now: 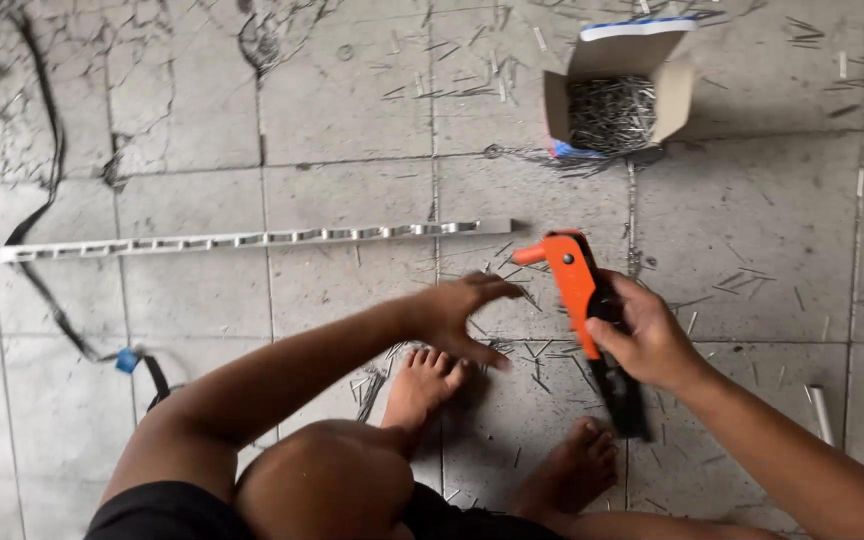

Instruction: Using a manual hand riveter to attach rivets to a long aluminum strip on the floor.

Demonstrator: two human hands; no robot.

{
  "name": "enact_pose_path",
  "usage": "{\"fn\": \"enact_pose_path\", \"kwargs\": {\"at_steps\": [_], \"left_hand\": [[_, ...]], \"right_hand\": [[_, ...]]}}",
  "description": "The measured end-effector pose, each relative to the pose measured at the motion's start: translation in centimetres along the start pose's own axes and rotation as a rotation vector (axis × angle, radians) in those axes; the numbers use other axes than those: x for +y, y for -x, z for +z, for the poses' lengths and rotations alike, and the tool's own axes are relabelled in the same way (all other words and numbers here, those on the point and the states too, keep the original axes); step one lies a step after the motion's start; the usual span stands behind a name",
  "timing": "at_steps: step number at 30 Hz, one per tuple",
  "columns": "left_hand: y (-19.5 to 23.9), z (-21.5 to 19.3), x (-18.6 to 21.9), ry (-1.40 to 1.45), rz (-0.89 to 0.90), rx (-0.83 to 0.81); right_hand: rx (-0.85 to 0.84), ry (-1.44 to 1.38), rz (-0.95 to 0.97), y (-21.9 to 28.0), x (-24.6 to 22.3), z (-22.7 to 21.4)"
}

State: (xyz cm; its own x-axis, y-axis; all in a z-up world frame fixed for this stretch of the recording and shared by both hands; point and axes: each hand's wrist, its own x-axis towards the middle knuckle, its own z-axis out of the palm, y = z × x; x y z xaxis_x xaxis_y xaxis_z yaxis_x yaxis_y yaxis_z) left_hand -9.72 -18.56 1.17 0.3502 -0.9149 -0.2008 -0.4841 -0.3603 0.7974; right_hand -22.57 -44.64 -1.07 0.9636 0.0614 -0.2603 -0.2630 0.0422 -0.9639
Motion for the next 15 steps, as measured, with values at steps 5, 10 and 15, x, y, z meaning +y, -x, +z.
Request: {"fn": "enact_pose_path", "kwargs": {"at_steps": [5,10,15], "left_hand": [[-2.6,1.3,5.8,0.891,-0.272,0.111],[-0.1,-3.3,5.8,-0.078,-0.406,-0.055],[6.3,-2.6,4.0,-0.628,-0.280,-0.207]], "right_hand": [[-0.278,0.009,-0.208,-1.4,-4.9,-1.6],[-0.021,0.638,-0.335,-9.3,-4.1,-7.0],[0.169,1.180,-0.422,-22.1,1.8,-9.7]]}}
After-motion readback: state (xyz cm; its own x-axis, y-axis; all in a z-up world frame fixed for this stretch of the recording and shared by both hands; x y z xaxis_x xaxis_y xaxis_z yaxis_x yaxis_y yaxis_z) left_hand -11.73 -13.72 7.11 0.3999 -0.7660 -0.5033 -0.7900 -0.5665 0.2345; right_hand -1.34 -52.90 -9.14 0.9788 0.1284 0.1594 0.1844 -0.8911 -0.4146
